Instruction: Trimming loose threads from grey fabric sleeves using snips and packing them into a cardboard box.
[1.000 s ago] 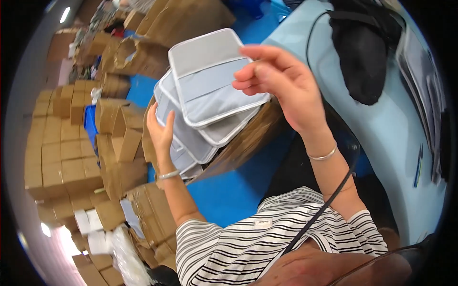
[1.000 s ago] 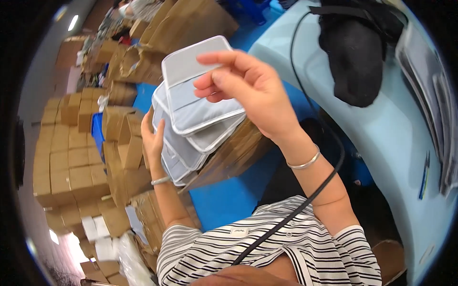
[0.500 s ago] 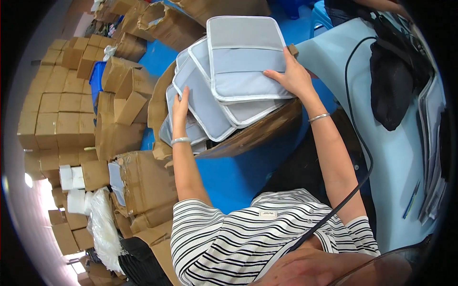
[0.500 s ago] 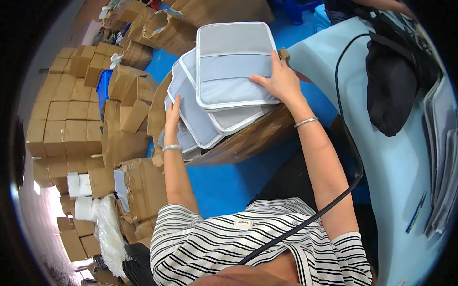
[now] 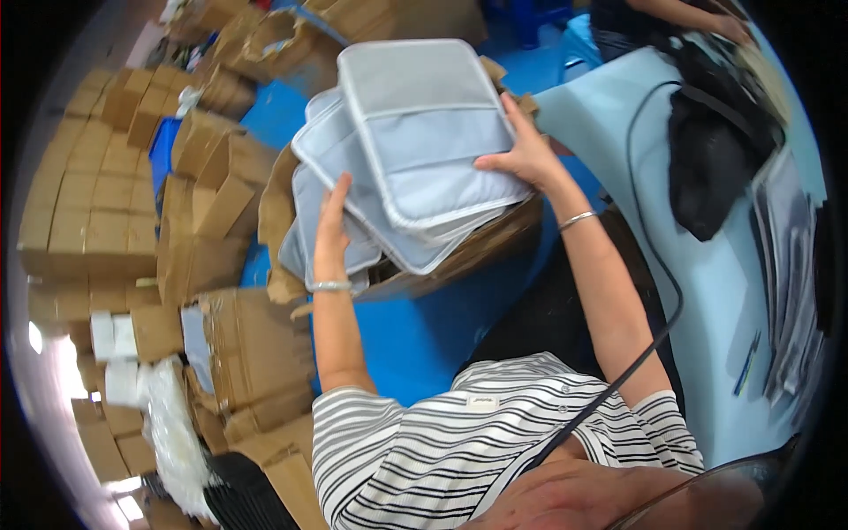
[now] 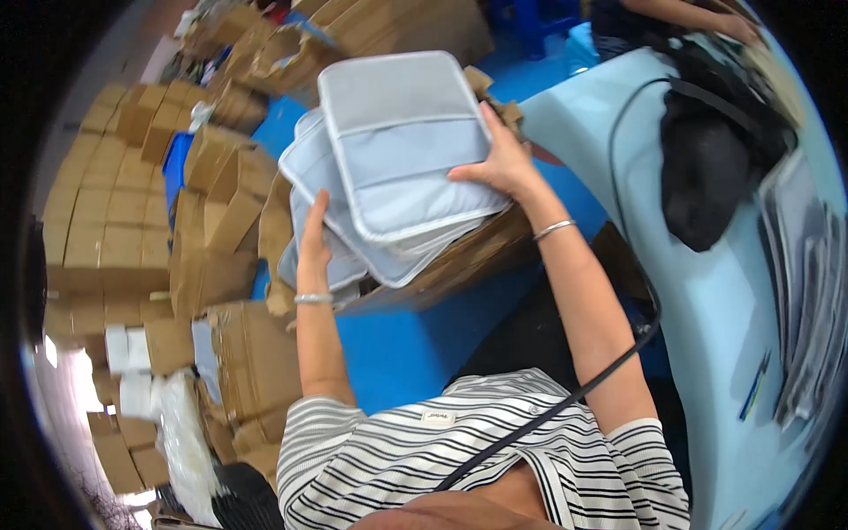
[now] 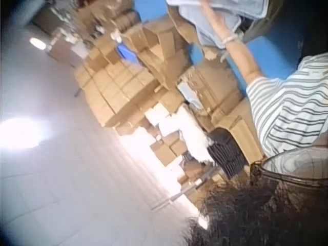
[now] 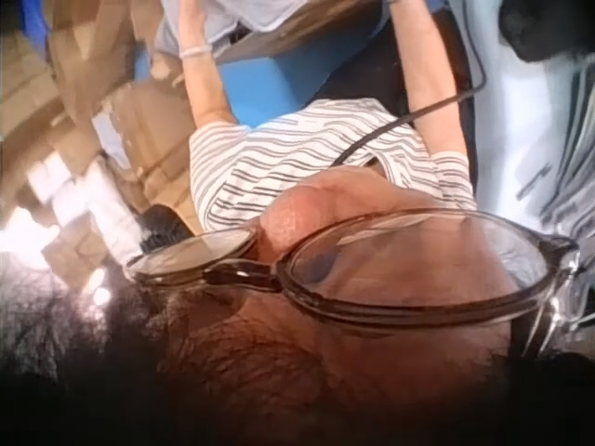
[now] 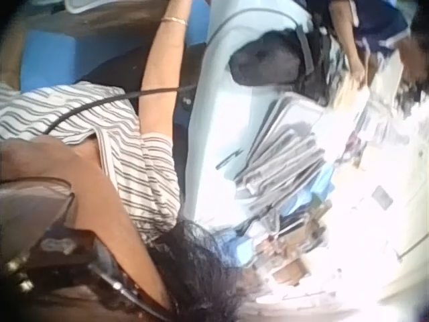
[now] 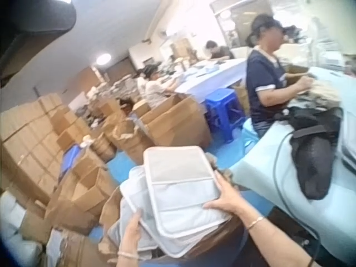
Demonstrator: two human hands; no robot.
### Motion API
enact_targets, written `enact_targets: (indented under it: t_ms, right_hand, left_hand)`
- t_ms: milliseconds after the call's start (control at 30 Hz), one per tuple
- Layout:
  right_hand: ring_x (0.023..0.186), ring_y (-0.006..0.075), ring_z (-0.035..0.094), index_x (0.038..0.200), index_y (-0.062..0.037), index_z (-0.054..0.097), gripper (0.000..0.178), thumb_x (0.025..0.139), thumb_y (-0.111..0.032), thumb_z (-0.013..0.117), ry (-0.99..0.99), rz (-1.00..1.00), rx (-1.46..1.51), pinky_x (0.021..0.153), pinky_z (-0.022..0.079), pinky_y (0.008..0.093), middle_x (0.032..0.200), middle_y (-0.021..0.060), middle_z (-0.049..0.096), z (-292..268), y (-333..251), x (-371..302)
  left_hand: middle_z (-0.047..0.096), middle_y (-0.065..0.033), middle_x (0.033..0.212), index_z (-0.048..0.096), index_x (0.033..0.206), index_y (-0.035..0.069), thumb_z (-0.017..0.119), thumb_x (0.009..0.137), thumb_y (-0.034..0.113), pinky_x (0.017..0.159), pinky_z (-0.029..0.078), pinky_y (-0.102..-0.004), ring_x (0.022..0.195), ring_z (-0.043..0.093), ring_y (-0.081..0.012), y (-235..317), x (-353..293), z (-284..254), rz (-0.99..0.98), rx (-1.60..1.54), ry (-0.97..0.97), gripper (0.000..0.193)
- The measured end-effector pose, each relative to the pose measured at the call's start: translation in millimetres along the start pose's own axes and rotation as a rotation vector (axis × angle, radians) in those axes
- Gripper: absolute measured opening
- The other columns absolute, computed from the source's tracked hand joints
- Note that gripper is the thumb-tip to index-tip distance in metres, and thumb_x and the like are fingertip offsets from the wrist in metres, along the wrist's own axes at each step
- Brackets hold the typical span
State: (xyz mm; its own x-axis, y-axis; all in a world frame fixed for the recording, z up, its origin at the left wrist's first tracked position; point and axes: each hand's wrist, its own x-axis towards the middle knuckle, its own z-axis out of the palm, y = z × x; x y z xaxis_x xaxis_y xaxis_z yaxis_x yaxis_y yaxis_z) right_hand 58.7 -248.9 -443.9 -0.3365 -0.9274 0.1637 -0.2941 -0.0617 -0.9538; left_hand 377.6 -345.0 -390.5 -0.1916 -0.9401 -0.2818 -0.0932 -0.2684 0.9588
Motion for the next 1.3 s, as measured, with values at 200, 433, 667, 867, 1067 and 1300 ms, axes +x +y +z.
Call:
enact_targets:
  t_ms: [200, 433, 667, 867, 1067, 1300]
  right_hand:
    - [0.127, 0.0323, 0.040, 0.142, 0.0017, 0.023, 0.120, 0.048, -0.034, 0.089, -0.027, 0.122, 0.125, 0.105, 0.032, 0.0345, 0.136, 0.0250, 0.040, 10, -14, -1]
    - [0.137, 0.0323, 0.024, 0.142, 0.0044, 0.019, 0.121, 0.055, -0.050, 0.083, -0.025, -0.089, 0.181, 0.111, 0.021, 0.0340, 0.147, 0.0254, 0.024, 10, -8, -22]
    - [0.134, 0.0306, 0.029, 0.147, -0.0055, 0.006, 0.130, 0.052, -0.039, 0.088, 0.120, -0.468, 0.444, 0.109, 0.024, 0.0368, 0.146, 0.0203, 0.027, 8, -72, -48]
    - [0.133, 0.0317, 0.031, 0.148, -0.0130, 0.000, 0.127, 0.057, -0.038, 0.085, 0.264, -0.484, 0.450, 0.108, 0.028, 0.0367, 0.146, 0.0208, 0.026, -19, -111, -99]
    - [0.132, 0.0275, 0.035, 0.148, -0.0101, 0.005, 0.125, 0.054, -0.023, 0.086, 0.750, -0.576, 0.439, 0.107, 0.030, 0.0342, 0.147, 0.0174, 0.028, -62, -131, -122]
    - [0.134, 0.0260, 0.032, 0.148, -0.0057, 0.003, 0.120, 0.061, -0.022, 0.084, 1.563, -0.549, 0.212, 0.109, 0.023, 0.0304, 0.146, 0.0205, 0.030, -222, -151, -114]
  left_hand:
    - [0.055, -0.0112, 0.121, 0.047, 0.128, 0.003, 0.068, 0.081, 0.029, 0.095, 0.041, -0.0335, 0.112, 0.051, -0.0219, -20, 19, -16, -0.048, -0.109, -0.001, 0.058]
    - [0.040, -0.0147, 0.140, 0.037, 0.137, 0.004, 0.044, 0.092, 0.041, 0.107, 0.032, -0.0446, 0.127, 0.040, -0.0294, -5, -58, 14, 0.219, 0.073, 0.069, 0.058]
    - [0.043, -0.0162, 0.134, 0.036, 0.136, 0.002, 0.045, 0.092, 0.034, 0.101, 0.038, -0.0381, 0.120, 0.046, -0.0268, 62, -45, 59, 0.578, 0.085, -0.300, 0.055]
    - [0.046, -0.0165, 0.131, 0.037, 0.136, 0.001, 0.048, 0.091, 0.032, 0.099, 0.040, -0.0375, 0.116, 0.049, -0.0268, 136, -68, 118, 0.736, 0.148, -0.501, 0.056]
    - [0.048, -0.0169, 0.129, 0.038, 0.135, 0.001, 0.051, 0.089, 0.031, 0.096, 0.042, -0.0369, 0.112, 0.052, -0.0269, 217, -105, 200, 0.874, 0.193, -0.670, 0.056]
    - [0.050, -0.0173, 0.126, 0.039, 0.134, 0.000, 0.054, 0.088, 0.029, 0.093, 0.045, -0.0361, 0.108, 0.055, -0.0270, 311, -202, 354, 1.091, 0.249, -0.912, 0.056]
